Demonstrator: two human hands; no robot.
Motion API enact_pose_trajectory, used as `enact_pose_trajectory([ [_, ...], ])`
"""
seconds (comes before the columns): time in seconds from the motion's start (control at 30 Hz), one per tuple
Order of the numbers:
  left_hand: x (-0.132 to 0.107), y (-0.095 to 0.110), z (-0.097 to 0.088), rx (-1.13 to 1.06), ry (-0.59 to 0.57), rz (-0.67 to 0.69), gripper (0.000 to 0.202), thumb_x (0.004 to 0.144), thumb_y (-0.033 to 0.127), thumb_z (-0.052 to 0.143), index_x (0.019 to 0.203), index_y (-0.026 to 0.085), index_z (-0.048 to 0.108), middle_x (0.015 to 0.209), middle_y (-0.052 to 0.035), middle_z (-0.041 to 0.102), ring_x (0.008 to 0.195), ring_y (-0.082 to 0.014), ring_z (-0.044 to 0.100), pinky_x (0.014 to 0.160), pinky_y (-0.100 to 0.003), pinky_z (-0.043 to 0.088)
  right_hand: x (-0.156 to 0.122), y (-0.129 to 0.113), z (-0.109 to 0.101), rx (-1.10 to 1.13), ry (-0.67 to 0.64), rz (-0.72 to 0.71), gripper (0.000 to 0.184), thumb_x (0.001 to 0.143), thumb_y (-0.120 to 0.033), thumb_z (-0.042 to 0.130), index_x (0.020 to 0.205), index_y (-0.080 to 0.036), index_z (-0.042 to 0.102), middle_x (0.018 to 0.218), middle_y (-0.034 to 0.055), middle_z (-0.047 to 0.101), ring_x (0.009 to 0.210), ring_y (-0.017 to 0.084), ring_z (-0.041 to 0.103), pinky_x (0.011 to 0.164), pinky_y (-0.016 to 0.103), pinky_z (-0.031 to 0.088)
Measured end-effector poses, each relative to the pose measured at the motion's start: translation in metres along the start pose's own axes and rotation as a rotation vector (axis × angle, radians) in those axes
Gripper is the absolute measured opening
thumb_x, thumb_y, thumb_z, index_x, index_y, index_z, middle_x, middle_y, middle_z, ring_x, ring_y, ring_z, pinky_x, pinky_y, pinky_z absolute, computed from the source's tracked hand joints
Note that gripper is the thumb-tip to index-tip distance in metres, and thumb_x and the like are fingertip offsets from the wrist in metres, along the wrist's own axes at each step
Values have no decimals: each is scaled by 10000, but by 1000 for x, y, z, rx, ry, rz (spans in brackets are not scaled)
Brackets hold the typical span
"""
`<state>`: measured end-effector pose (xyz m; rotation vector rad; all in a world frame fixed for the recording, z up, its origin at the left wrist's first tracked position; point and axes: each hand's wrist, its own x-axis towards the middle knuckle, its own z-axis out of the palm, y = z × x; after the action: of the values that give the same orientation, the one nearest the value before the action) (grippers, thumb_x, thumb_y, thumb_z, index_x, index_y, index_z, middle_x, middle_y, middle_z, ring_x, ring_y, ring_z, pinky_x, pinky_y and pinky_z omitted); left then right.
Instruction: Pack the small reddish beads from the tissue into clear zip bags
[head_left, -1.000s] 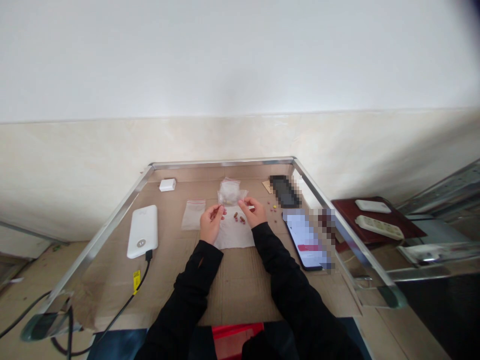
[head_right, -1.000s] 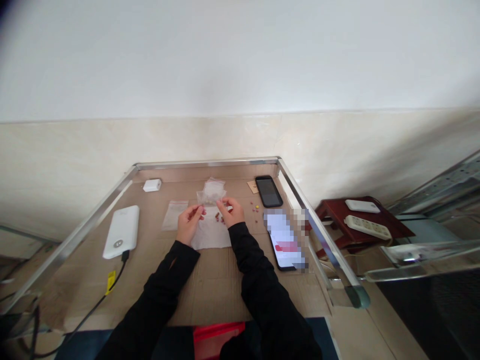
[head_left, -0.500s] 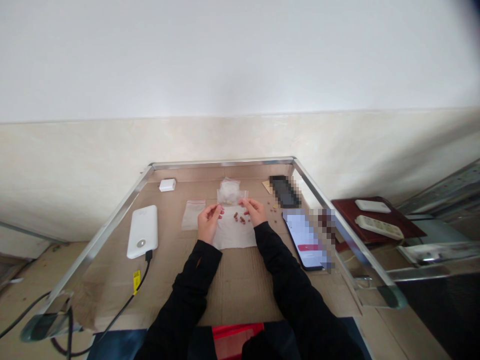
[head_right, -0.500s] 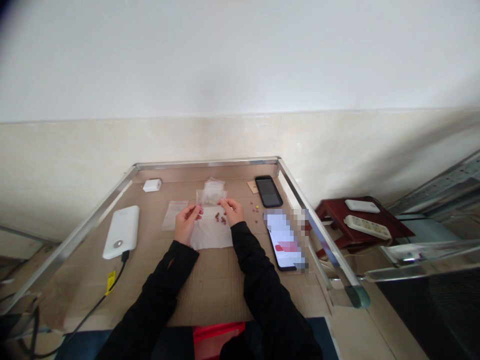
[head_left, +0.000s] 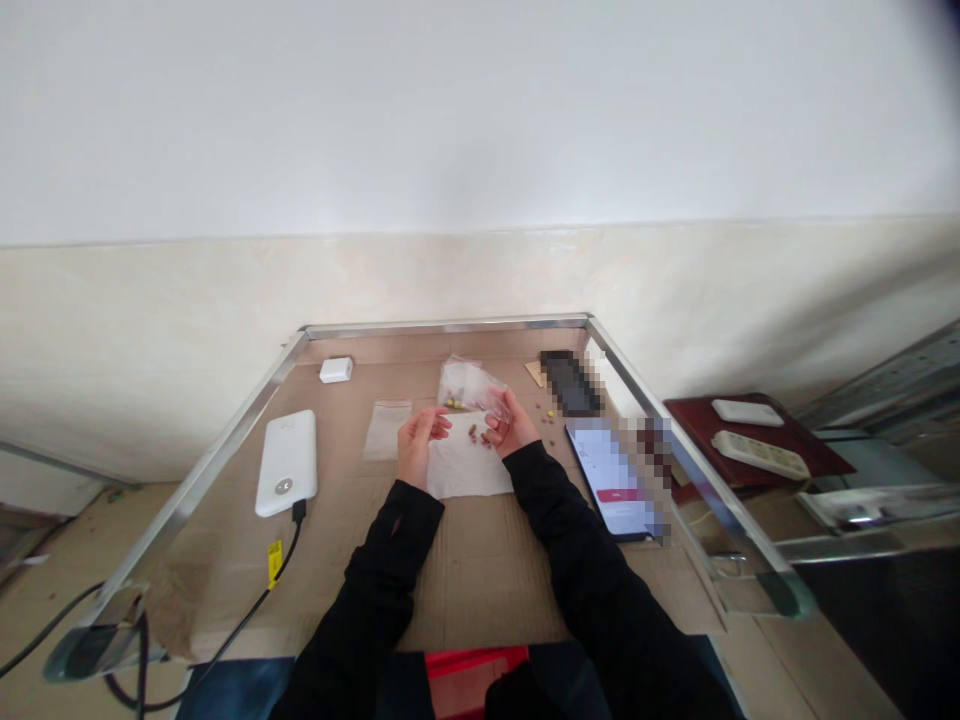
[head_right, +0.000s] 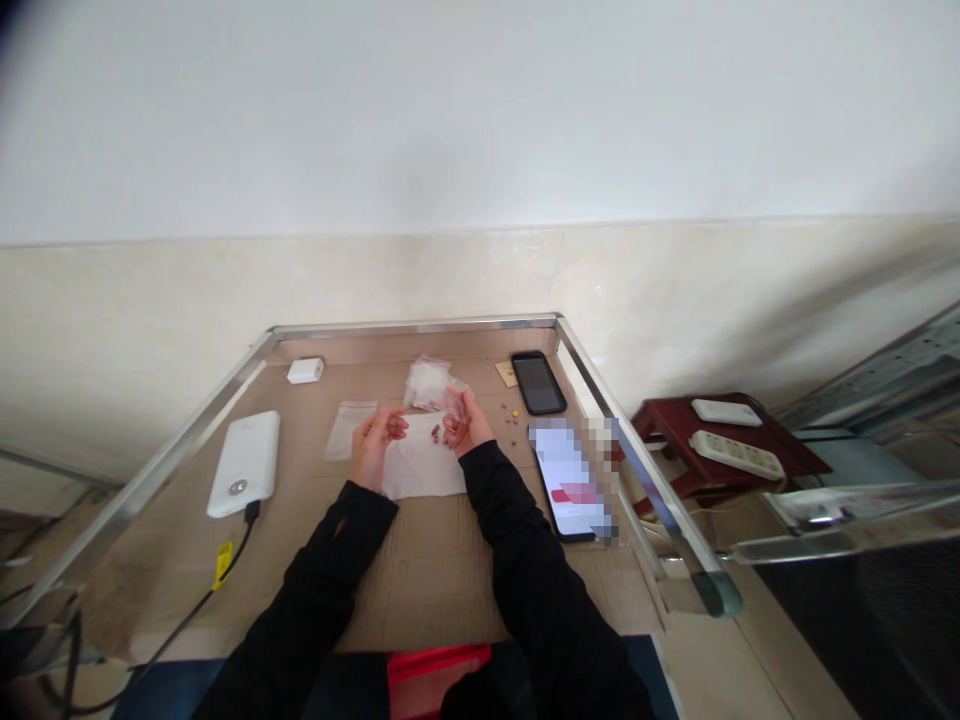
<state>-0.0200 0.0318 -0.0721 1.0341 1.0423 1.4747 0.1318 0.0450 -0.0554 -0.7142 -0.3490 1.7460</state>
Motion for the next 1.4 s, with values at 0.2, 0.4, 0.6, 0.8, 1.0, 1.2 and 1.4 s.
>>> enact_pose_trajectory([
  [0.2,-2,2,1,29,-5,0,316,748,420,511,793,131,629,656,-30,599,547,-75,506,546,-198,393,-2,-2,2,91,-27,19,209,814,-388,423,835,-205,521,518,-64,508,302,29,314,255,125,160],
  [0.4,1,-2,1,-30,32,-38,362,728,462,515,823,128,616,649,-31,602,535,-83,518,536,-205,396,5,10,1,-321,50,-54,383,682,-550,512,633,-171,488,347,-87,361,236,27,220,253,159,102],
  [0.6,3,-3,1,-21,46,-47,316,694,428,568,809,139,625,652,-21,603,556,-79,513,555,-198,383,8,20,-1,-627,24,-155,514,592,-656,509,457,-168,420,292,-86,272,228,16,207,260,167,99],
  [0.8,2,0,1,1,72,-16,201,632,317,652,735,145,641,645,-1,585,579,-66,496,559,-179,367,8,20,0,-681,-17,-194,537,563,-669,520,410,-178,366,272,-95,218,224,18,202,258,166,91],
  [1.0,3,-1,0,-26,87,-11,210,622,304,661,765,150,657,682,-14,606,595,-71,502,552,-182,366,2,14,5,-585,-41,-6,487,578,-598,558,446,-187,332,272,-100,252,209,14,173,254,158,74],
  [1.2,4,-1,0,-36,95,0,223,614,310,663,769,150,655,683,-19,602,588,-73,494,542,-185,368,3,8,0,-403,-24,163,431,671,-523,517,485,-194,311,268,-110,240,214,14,127,256,149,43],
  [1.4,3,4,0,-69,64,-46,211,618,322,645,736,147,633,619,-3,585,540,-69,492,528,-188,370,5,9,-2,-400,37,79,449,649,-503,559,483,-204,269,258,-120,205,206,17,131,249,158,45],
])
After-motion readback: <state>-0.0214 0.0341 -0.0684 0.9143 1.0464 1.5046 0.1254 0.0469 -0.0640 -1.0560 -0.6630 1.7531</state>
